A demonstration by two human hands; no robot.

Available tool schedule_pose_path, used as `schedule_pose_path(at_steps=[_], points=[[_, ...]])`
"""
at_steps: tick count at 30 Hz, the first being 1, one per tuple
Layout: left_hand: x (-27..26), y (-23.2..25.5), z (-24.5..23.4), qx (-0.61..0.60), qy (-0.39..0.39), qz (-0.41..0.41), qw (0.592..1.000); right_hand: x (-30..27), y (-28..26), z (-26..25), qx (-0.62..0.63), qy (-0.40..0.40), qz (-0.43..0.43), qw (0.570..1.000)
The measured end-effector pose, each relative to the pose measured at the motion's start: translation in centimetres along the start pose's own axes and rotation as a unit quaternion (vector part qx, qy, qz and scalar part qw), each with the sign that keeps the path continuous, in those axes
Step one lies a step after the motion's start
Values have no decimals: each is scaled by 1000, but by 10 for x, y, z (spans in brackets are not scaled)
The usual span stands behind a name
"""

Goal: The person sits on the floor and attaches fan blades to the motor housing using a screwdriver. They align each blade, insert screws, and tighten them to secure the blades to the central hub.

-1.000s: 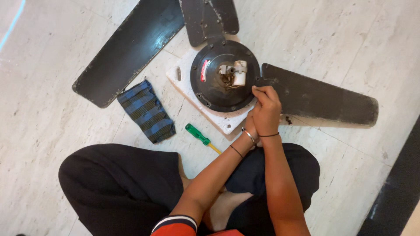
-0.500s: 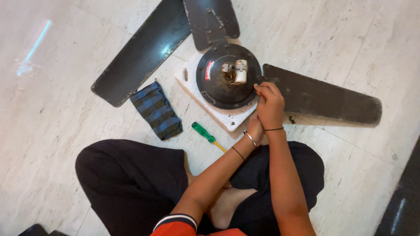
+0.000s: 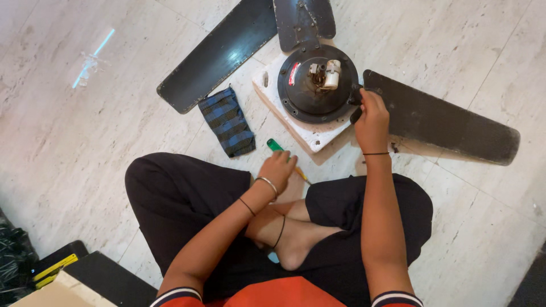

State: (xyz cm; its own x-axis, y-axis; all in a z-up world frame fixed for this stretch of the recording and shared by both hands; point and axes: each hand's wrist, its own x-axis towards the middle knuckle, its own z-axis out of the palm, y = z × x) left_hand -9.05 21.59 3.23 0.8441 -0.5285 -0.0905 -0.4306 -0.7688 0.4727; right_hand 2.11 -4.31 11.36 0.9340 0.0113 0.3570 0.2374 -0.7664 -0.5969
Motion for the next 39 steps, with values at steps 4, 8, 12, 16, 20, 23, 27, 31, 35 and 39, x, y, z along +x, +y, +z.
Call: schedule_pose_path(at_steps=[4,8,12,16,20,23,27,31,35,39], points=[[-4,-24,7,108,130,-41,985,-17,-8,-6,2,22,25,999],[4,-24,32,151,151,-44,976,-40,-5,-8,30,13,45,998],[6,-27,40,143,95,-55,984,-51,12,-10,12,23,72,997],[-3,-22,24,124,53,-42,990,-56,8,-12,-5,26,100,995],[-19,-7,-19,87,29,-20,996,-65,-34,-30,78,-130,107,983],[-25,5,-62,-25,61,30,997,-77,-82,-34,91,-274,12,957],[-27,40,-101,-254,164,69,951,-89,-124,-29,111,-323,17,940],[-23,59,-114,-426,187,31,885,-84,-119,-33,10,-292,17,956],[-5,49,-86,-476,206,-19,855,-73,-77,-52,72,-140,7,988],[27,46,-13,-578,102,-97,804,-59,-24,-75,327,57,187,925]])
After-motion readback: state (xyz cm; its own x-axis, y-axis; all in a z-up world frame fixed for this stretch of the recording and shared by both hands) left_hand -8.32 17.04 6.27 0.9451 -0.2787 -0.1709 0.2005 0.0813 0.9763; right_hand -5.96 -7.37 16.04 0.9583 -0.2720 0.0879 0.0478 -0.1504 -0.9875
